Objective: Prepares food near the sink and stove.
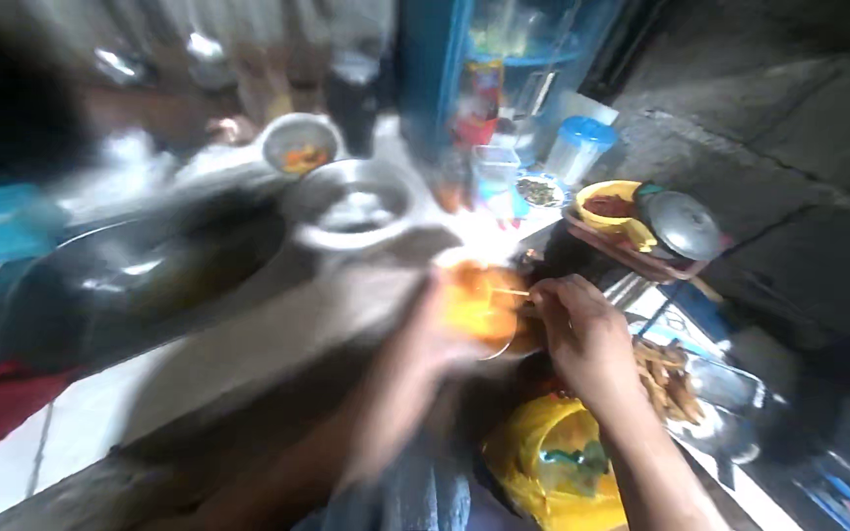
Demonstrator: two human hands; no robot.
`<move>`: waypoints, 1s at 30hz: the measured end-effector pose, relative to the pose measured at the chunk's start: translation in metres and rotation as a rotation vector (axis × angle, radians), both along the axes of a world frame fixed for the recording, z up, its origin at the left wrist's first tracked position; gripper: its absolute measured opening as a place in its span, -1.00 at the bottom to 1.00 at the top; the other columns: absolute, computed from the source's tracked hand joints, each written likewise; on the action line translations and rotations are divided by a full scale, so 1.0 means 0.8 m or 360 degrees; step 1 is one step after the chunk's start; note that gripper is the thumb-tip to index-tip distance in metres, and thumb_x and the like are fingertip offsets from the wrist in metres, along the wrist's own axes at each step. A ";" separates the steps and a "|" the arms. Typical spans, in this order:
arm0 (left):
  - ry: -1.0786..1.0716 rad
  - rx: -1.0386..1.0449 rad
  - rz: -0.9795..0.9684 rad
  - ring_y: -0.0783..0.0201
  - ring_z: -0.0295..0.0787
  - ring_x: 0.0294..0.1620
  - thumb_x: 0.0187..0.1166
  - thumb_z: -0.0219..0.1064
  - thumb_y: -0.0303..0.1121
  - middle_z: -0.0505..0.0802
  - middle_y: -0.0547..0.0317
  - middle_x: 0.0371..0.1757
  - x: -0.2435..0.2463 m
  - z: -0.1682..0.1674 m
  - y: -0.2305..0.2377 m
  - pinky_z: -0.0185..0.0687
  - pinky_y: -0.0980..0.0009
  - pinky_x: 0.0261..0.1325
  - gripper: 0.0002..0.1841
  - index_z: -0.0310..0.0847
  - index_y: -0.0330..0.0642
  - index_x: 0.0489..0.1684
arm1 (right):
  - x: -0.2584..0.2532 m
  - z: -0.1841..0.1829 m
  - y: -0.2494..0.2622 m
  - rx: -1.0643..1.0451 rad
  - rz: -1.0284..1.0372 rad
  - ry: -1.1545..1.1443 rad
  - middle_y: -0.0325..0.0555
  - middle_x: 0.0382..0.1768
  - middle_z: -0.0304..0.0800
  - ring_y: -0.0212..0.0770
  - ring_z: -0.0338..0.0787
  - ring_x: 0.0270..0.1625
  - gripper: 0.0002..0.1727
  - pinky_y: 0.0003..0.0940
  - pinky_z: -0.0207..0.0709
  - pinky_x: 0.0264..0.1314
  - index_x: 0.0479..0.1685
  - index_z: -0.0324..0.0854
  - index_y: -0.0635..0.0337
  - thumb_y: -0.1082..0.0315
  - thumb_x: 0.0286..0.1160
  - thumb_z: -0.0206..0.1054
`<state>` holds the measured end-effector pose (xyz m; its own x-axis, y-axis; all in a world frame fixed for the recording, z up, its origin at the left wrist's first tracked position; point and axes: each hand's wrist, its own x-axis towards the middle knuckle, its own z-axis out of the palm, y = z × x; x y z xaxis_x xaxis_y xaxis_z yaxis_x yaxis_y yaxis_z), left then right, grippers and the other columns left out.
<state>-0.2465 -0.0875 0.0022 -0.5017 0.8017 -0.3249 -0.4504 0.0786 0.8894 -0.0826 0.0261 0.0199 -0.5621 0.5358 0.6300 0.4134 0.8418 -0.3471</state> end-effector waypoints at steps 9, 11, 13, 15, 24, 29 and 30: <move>-0.0067 -0.0004 -0.0287 -0.16 0.80 0.21 0.81 -0.26 0.24 0.67 -0.15 0.46 0.151 0.035 0.069 0.82 -0.11 -0.10 -0.33 0.30 0.05 0.69 | 0.177 0.014 -0.007 -0.0166 -0.0363 0.0153 -0.03 -0.28 0.81 -0.25 0.78 -0.23 -0.73 -0.37 0.65 -0.09 -0.16 0.79 0.30 0.33 0.66 0.20; -0.0066 -0.0006 -0.0393 -0.17 0.76 0.28 0.81 -0.29 0.25 0.64 -0.16 0.49 0.184 0.040 0.079 0.80 -0.14 -0.04 -0.31 0.30 0.02 0.70 | 0.210 0.012 -0.010 -0.0064 -0.0455 0.0135 -0.01 -0.25 0.82 -0.17 0.82 -0.17 -0.76 -0.29 0.70 -0.06 -0.17 0.80 0.29 0.38 0.61 0.21; -0.0037 -0.0015 -0.0470 -0.15 0.76 0.28 0.80 -0.30 0.27 0.65 -0.16 0.48 0.219 0.043 0.087 0.79 -0.14 -0.01 -0.30 0.30 0.02 0.69 | 0.237 0.011 -0.018 0.0176 -0.0548 0.0074 0.08 -0.21 0.86 0.01 0.88 -0.10 -0.80 -0.11 0.75 -0.01 -0.20 0.82 0.29 0.46 0.53 0.24; -0.0010 -0.0026 -0.0538 -0.14 0.76 0.26 0.80 -0.31 0.29 0.68 -0.13 0.43 0.253 0.046 0.093 0.77 -0.15 0.01 -0.29 0.30 0.04 0.69 | 0.266 0.007 -0.024 0.0449 -0.0621 -0.0008 0.11 -0.21 0.88 0.09 0.89 -0.12 -0.84 -0.06 0.74 -0.02 -0.25 0.82 0.28 0.48 0.46 0.30; -0.0002 0.0019 -0.0697 -0.23 0.78 0.22 0.74 -0.29 0.36 0.72 -0.08 0.39 0.364 0.046 0.136 0.75 -0.30 -0.07 -0.29 0.39 0.15 0.60 | 0.398 0.023 -0.007 0.0323 -0.0760 0.0229 0.01 -0.33 0.82 -0.05 0.85 -0.21 -0.85 -0.16 0.74 -0.08 -0.28 0.79 0.26 0.49 0.49 0.28; -0.0005 0.0039 -0.0720 -0.21 0.80 0.19 0.77 -0.31 0.32 0.70 -0.14 0.40 0.398 0.077 0.168 0.80 -0.22 -0.09 -0.29 0.34 0.09 0.65 | 0.446 0.055 0.016 -0.0135 -0.0817 0.0343 0.10 -0.24 0.84 -0.05 0.85 -0.16 -0.74 -0.11 0.71 0.00 -0.18 0.78 0.39 0.40 0.63 0.21; 0.0005 0.0052 -0.0729 -0.21 0.80 0.19 0.78 -0.31 0.31 0.69 -0.17 0.40 0.402 0.082 0.175 0.79 -0.21 -0.08 -0.29 0.31 0.06 0.66 | 0.452 0.060 0.024 -0.0213 -0.0826 0.0361 0.10 -0.22 0.85 -0.07 0.84 -0.15 -0.72 -0.10 0.69 0.02 -0.17 0.78 0.40 0.37 0.65 0.20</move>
<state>0.0750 0.0527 0.0678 -0.0942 0.9510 -0.2946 -0.3729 0.2407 0.8961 0.2791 0.0450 0.0678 -0.0635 0.7883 0.6120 0.6632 0.4916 -0.5644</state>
